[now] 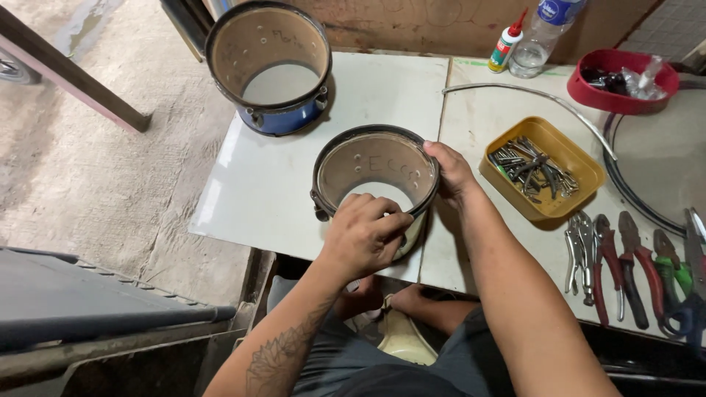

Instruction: Repairing a drum by assembling and attaching hardware components to the shell

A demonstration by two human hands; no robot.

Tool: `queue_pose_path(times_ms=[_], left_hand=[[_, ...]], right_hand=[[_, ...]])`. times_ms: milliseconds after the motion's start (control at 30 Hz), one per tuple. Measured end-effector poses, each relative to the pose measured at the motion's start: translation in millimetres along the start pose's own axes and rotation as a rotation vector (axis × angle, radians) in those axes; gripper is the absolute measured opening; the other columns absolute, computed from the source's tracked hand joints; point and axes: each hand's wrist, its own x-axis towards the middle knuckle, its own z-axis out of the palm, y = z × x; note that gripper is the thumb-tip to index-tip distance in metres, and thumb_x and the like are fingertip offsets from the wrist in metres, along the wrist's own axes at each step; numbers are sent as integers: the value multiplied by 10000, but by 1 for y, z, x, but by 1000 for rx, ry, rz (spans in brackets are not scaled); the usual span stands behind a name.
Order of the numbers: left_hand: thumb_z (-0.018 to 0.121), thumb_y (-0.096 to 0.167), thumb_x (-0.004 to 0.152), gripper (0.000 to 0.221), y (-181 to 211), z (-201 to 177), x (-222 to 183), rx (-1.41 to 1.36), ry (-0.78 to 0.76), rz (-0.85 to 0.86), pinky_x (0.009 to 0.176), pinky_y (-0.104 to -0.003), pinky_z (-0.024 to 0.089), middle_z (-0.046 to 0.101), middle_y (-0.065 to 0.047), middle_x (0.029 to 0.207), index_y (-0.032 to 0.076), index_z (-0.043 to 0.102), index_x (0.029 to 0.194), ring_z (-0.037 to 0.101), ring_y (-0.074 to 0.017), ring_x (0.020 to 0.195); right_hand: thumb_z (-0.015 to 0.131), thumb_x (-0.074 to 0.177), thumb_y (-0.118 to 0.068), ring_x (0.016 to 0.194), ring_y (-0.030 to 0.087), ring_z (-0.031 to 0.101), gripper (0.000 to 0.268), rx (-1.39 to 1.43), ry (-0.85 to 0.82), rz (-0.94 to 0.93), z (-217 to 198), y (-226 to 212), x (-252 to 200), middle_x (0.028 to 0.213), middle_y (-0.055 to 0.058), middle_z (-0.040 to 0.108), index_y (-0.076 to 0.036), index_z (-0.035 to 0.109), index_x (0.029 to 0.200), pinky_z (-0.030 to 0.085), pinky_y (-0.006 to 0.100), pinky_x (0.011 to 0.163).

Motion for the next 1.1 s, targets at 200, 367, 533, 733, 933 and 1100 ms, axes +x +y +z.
queue_pose_path(times_ms=[200,367,533,733,933,1100], left_hand=[[747,222,821,183,-46,-3,-11,-50,263,-107,840,-359,559,737,-25,910,186,765,1000,707,-259,851],[621,463,965,428,-129,-48,-2,-67,-24,-1139,790,-437,576,761,-123,969,100,728,1166,746,-285,882],[518,621,971,762,-101,-33,26,-588,-127,-1506,805,-487,586,674,-223,1120,-40,630,1334,698,-326,979],[494,688,926,907,-59,-40,58,-470,-177,-1500,1200,-462,351,563,-287,1433,-98,578,1372,461,-362,1426],[517,653,947,823,-81,-23,55,-455,-181,-1472,1187,-456,371,606,-257,1394,-70,630,1324,495,-349,1402],[629,512,977,666,-114,16,46,-828,87,-1547,872,-489,604,656,-244,1115,-92,602,1256,710,-362,1035]], right_hand=[[801,859,-299,770,275,655,276,18,-4,5,7,-6,-14,816,158,648,-40,725,919,574,429,766],[815,863,-298,749,275,662,292,18,-8,13,1,0,-13,812,162,661,-28,724,927,581,431,747],[814,874,-323,756,284,673,335,18,-14,15,0,2,-9,828,176,671,-8,719,938,584,441,747],[845,859,-379,798,283,659,376,-80,58,-33,-7,8,-9,846,173,677,-22,749,925,575,452,785],[862,847,-457,883,274,662,434,-191,142,-97,-15,13,-4,914,206,710,-41,798,950,558,470,844],[848,852,-464,840,224,620,413,-259,222,-192,-47,5,7,857,143,690,-63,808,945,550,397,776]])
